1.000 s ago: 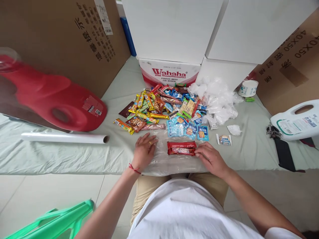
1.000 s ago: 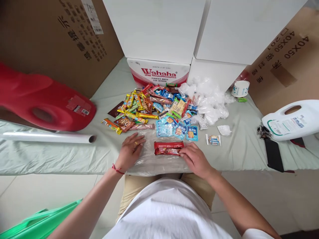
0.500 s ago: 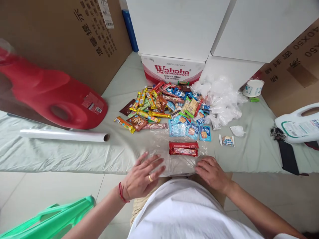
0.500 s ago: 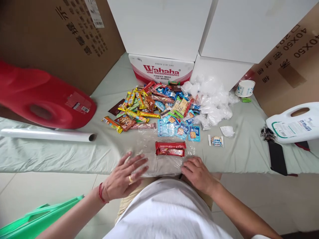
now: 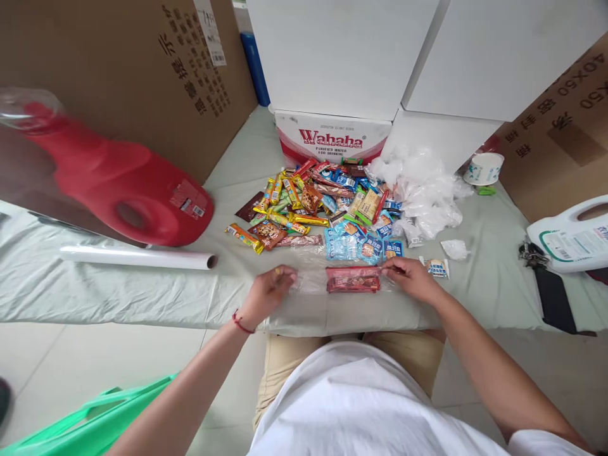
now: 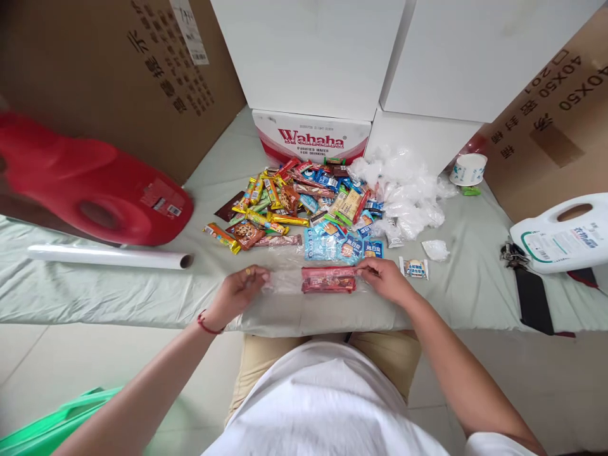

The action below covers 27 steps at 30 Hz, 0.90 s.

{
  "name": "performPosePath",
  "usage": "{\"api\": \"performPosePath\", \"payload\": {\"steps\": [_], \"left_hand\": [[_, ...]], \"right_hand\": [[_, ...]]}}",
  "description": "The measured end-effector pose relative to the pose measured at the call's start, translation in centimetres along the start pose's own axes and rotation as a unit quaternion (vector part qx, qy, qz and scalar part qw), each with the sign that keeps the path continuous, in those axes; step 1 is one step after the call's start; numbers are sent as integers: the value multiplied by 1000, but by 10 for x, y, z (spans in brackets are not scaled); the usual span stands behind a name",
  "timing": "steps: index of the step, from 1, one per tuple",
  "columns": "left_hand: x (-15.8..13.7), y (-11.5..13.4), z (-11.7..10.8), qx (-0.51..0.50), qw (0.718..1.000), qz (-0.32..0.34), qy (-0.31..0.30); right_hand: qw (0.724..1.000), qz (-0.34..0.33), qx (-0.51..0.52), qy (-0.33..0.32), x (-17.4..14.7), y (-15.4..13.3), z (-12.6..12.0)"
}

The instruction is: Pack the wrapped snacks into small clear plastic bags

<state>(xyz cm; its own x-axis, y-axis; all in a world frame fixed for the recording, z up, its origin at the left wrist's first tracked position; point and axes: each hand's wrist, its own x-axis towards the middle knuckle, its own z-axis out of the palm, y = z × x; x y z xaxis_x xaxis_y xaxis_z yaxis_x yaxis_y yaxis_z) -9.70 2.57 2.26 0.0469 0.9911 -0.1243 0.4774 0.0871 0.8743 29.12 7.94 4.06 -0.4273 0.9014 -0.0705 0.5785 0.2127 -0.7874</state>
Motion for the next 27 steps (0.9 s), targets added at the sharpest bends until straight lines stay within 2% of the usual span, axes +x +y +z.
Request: {"api": "performPosePath", "payload": {"steps": [2, 4, 6, 8, 9, 10, 11, 12, 13, 15, 19, 21, 23, 25, 27], "left_hand": [[16, 2, 3, -15, 996, -71, 48], [23, 4, 7, 34, 987, -84, 129], [20, 13, 10, 113, 960, -18, 257], [6, 29, 16, 167, 906, 118, 371], [-2, 40, 20, 183, 882, 200, 385], [-9, 51, 26, 194, 868, 279, 362], [-14, 62, 34, 203, 864, 348, 302], [-15, 72, 43, 213, 865, 396, 223], [-13, 80, 53, 226, 871, 411, 147], [3, 86, 72, 257, 890, 377, 26], [50, 71, 93, 285, 918, 243, -130], [64, 63, 94, 278, 926, 204, -156], [69, 59, 92, 272, 933, 183, -151], [67, 61, 91, 278, 933, 175, -144], [63, 66, 92, 295, 930, 174, -130]], "right_hand": [[999, 42, -9, -12, 8, 9, 5], [997, 69, -39, -18, 11, 14, 9], [995, 79, -62, -14, 11, 14, 12], [995, 76, -64, -4, 10, 12, 14], [996, 72, -60, -1, 9, 10, 14], [996, 65, -55, 2, 8, 8, 15], [997, 59, -50, 3, 8, 5, 15], [997, 54, -46, 4, 7, 3, 14], [998, 51, -43, 4, 8, 1, 14], [998, 47, -40, 5, 9, -1, 14], [997, 61, -36, 10, 7, 4, 14], [997, 73, -21, 11, 3, 10, 14], [997, 80, -14, 4, 0, 14, 14], [995, 84, -55, 16, 0, 13, 12], [986, 70, -138, 68, 9, 7, 8]]}}
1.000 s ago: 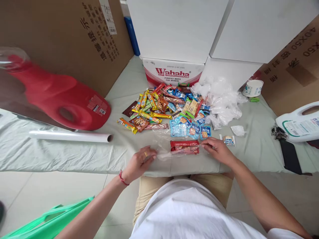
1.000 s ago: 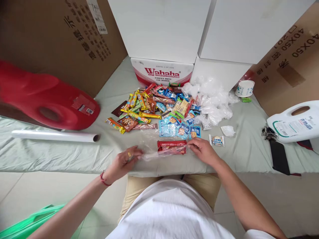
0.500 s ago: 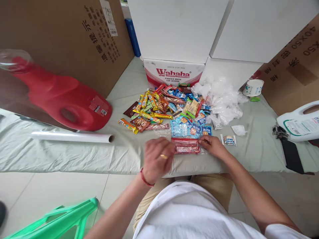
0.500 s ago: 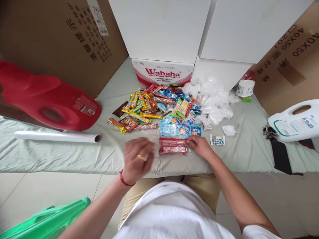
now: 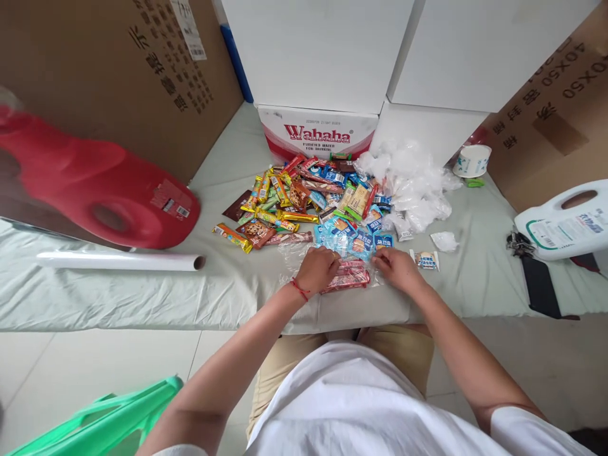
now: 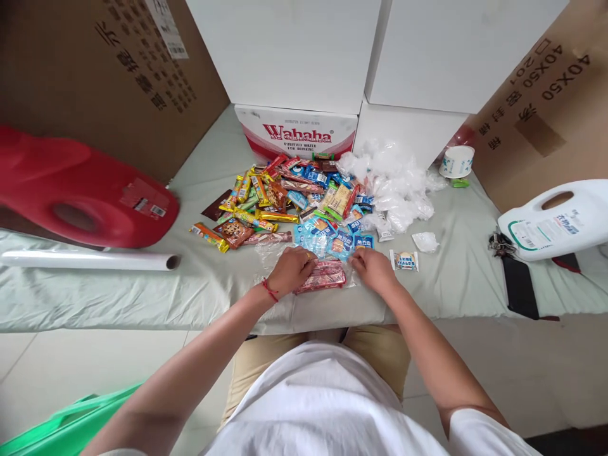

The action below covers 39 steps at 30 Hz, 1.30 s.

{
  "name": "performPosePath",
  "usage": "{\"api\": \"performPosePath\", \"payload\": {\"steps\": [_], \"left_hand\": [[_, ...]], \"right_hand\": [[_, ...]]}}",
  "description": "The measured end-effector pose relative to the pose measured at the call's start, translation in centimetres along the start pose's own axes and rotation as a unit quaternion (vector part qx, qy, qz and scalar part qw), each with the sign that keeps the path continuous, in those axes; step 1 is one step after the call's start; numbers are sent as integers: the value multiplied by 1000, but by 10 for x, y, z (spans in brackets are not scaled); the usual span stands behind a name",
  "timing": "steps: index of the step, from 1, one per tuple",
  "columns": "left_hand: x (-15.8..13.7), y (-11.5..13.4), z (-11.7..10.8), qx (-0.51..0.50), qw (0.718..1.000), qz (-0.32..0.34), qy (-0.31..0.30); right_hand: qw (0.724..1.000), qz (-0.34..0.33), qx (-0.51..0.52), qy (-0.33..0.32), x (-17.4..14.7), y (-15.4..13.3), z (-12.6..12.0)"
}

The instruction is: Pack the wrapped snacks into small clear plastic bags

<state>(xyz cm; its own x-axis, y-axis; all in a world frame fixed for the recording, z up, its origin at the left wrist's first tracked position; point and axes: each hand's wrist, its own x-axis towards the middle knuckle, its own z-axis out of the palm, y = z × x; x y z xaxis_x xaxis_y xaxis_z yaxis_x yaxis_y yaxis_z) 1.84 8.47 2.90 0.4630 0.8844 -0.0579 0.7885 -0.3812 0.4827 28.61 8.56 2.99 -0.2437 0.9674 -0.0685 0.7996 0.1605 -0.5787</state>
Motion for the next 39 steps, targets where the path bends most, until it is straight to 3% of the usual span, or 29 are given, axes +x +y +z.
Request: {"api": "performPosePath", "payload": {"steps": [3, 7, 11, 13, 16, 19, 22, 26, 31, 35, 39], "left_hand": [[-1, 8, -3, 31, 999, -21, 23], [-1, 12, -6, 41, 998, -50, 18], [-2, 11, -3, 31, 996, -85, -16], [-3, 11, 1, 7, 993, -115, 6], [-5, 11, 9, -34, 987, -146, 62], [-9, 13, 16, -49, 982, -144, 108], [-18, 20, 23, -17, 971, -137, 195], [-32, 26, 34, 7, 954, -118, 275], [-41, 12, 39, -103, 941, -136, 291], [-52, 2, 23, -90, 943, -116, 298], [-69, -4, -3, -29, 977, -55, 202]], "right_hand": [[991, -87, -82, 64, 27, -19, -6], [970, -209, -127, -8, 71, -50, 1], [956, -164, -228, -82, 98, -73, 11], [953, -129, -248, -118, 105, -80, 9], [958, -124, -189, -176, 111, -82, -2], [959, -215, -106, -150, 104, -78, -14], [939, -323, -62, -97, 77, -73, -17], [916, -380, -51, -118, 30, -66, -10], [890, -424, -68, -155, -3, -56, 7], [875, -433, -108, -187, -10, -52, 16], [873, -430, -113, -198, -12, -51, 22]]}}
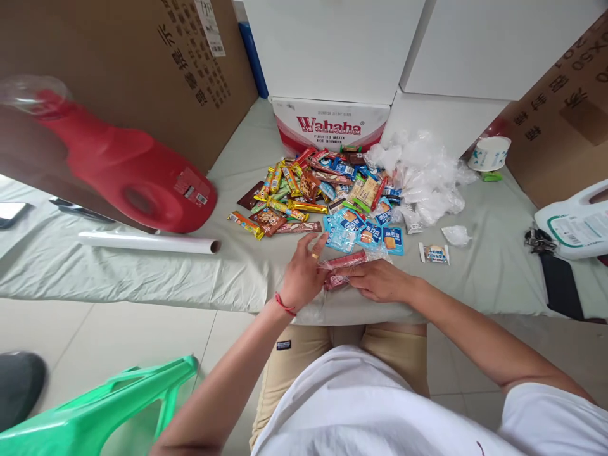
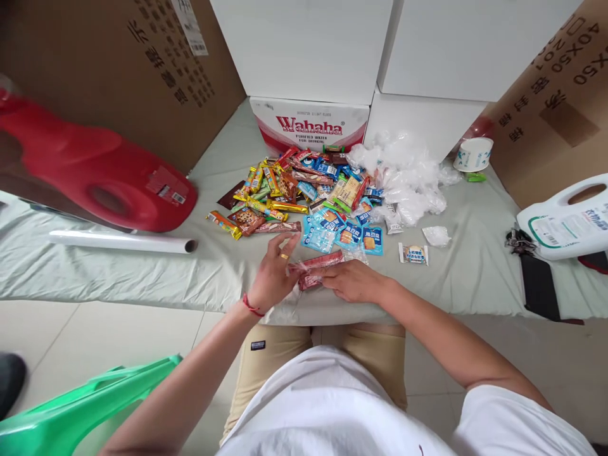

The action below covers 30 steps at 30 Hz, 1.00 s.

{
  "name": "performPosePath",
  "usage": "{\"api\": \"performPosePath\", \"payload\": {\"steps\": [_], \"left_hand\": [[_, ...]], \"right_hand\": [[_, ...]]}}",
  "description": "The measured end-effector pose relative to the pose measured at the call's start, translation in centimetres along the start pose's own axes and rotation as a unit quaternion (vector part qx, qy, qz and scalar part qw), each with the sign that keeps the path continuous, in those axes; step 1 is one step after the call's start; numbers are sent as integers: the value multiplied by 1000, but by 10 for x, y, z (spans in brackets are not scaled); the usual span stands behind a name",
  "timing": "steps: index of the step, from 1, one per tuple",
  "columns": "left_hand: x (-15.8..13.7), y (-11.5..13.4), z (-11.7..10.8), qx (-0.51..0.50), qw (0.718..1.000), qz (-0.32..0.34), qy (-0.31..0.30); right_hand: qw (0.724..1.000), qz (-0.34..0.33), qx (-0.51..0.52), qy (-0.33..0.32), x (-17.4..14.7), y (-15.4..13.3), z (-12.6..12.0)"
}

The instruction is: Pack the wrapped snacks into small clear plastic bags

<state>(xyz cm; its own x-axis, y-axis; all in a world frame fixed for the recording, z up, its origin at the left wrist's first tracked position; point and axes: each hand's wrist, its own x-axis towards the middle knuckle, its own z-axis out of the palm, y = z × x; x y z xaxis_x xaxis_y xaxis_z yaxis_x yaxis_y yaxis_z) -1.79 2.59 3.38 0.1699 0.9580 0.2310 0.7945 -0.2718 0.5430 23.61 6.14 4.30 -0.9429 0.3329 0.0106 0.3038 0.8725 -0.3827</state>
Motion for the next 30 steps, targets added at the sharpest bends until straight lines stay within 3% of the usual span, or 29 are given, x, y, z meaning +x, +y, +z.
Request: {"api": "performPosePath", "payload": {"steps": [3, 7, 9, 13, 15, 17, 19, 21, 23, 25, 30], "left_hand": [[-11, -6, -23, 91, 993, -1, -70], [-39, -5, -39, 141, 989, 35, -25], [-58, -2, -39, 125, 989, 79, -21], [-90, -2, -28, 51, 980, 165, -101], [-102, -3, -22, -1, 979, 172, -111], [-111, -2, -15, -65, 990, 110, -66], [-115, 2, -7, -116, 993, -19, 10], [-114, 9, 2, -122, 979, -145, 76], [-109, 15, 10, -96, 967, -215, 93], [-103, 20, 15, -67, 969, -228, 71], [-102, 24, 20, -17, 984, -177, 13]], "right_hand": [[1000, 18, 21, 13, 0, 1, 5], [995, 56, 63, 46, 0, 2, 7], [991, 71, 98, 62, -2, 2, 4], [968, 116, 206, 81, -8, 2, 1], [953, 144, 247, 103, -10, 3, 2], [945, 145, 260, 133, -10, 2, 7], [946, 131, 248, 162, -8, 2, 13], [950, 115, 229, 177, -6, 2, 21], [949, 106, 227, 190, -4, 2, 28], [943, 99, 239, 209, -3, 1, 36], [925, 108, 263, 251, 0, -4, 48]]}}
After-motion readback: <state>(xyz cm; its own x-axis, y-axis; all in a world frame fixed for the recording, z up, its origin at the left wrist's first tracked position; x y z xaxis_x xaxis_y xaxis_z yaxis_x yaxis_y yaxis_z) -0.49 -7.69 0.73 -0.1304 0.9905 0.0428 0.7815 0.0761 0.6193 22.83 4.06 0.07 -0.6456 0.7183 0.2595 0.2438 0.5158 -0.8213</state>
